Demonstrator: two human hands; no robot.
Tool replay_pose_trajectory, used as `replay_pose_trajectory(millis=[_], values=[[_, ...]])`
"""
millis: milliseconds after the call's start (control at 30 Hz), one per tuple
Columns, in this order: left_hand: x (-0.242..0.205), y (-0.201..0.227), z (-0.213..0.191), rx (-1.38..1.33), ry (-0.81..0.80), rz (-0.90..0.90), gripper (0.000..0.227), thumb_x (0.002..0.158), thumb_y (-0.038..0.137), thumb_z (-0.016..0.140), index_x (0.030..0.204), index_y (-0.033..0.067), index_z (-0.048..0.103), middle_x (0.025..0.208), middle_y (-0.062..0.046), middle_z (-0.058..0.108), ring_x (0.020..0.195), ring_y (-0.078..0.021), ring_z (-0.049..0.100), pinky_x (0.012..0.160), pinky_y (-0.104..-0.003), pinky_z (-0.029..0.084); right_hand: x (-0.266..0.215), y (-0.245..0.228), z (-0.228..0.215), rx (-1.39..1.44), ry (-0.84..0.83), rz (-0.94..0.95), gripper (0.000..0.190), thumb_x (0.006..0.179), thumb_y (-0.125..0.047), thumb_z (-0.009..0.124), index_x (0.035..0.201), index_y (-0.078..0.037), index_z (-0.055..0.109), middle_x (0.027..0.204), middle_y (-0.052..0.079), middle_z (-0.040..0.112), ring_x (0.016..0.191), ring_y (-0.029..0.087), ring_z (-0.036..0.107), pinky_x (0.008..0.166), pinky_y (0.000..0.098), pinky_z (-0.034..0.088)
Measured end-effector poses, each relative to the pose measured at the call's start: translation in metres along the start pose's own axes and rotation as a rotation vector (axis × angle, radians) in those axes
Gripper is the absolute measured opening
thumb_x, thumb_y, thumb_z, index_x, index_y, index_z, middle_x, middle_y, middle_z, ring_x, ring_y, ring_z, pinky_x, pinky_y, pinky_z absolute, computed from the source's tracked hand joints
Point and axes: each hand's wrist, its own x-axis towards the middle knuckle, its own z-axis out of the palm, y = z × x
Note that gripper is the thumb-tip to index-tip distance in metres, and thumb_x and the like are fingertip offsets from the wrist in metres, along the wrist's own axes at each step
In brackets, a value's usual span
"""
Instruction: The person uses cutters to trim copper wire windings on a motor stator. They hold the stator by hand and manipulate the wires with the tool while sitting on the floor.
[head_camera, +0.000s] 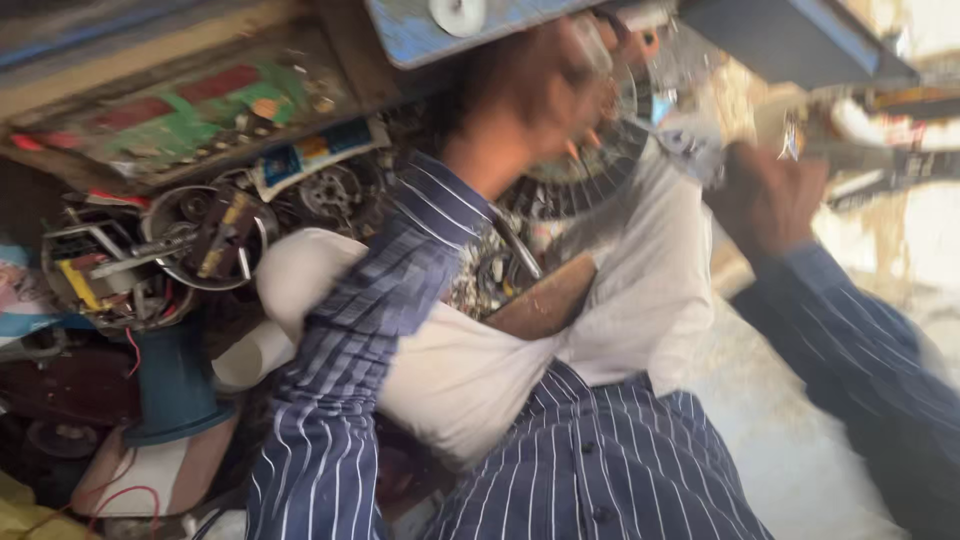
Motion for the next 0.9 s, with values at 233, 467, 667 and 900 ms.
replay_pose_trajectory(millis=[233, 467, 667, 900], values=[[0.000, 0.003, 0.011, 0.036, 0.157, 0.031, 0.061, 0.105, 0.056, 0.062, 0.111, -0.0032, 0.072, 0.117, -0.023, 0.069, 0.109, -0.0367, 0.068, 0.104, -0.046, 0.052, -0.007, -0.063, 0.023, 0.501, 0.426, 0.217, 0.011, 0.099, -0.009, 0.072, 0.097, 0.000, 0.066, 0.077, 0.016, 0.062, 0.071, 0.027, 0.058, 0.067, 0.0383, 0.045], [0.000, 0.020, -0.001, -0.015, -0.005, -0.142, 0.079, 0.100, 0.068, 0.051, 0.122, -0.0055, 0.067, 0.124, -0.024, 0.069, 0.116, -0.0380, 0.067, 0.105, -0.046, 0.052, -0.086, -0.037, 0.032, 0.874, -0.250, 0.663, 0.031, 0.087, -0.030, 0.078, 0.080, 0.000, 0.072, 0.061, 0.007, 0.061, 0.052, 0.014, 0.051, 0.048, 0.0348, 0.039], [0.005, 0.056, -0.036, 0.215, -0.207, -0.268, 0.109, 0.087, 0.084, 0.044, 0.149, -0.0060, 0.047, 0.123, -0.027, 0.067, 0.116, -0.0384, 0.065, 0.096, -0.046, 0.053, -0.126, -0.040, 0.060, 1.279, -0.191, 0.610, 0.036, 0.094, -0.037, 0.069, 0.093, -0.002, 0.074, 0.072, 0.000, 0.067, 0.066, 0.006, 0.060, 0.057, 0.0249, 0.048], [0.004, 0.028, -0.058, -0.282, -0.202, 0.071, 0.116, 0.092, 0.092, 0.032, 0.158, -0.0020, 0.043, 0.149, -0.030, 0.057, 0.141, -0.0432, 0.053, 0.118, -0.049, 0.044, -0.114, -0.025, 0.004, 1.133, -0.183, 0.492, 0.031, 0.089, -0.028, 0.074, 0.100, 0.000, 0.074, 0.076, 0.004, 0.073, 0.066, 0.010, 0.066, 0.057, 0.0274, 0.053]])
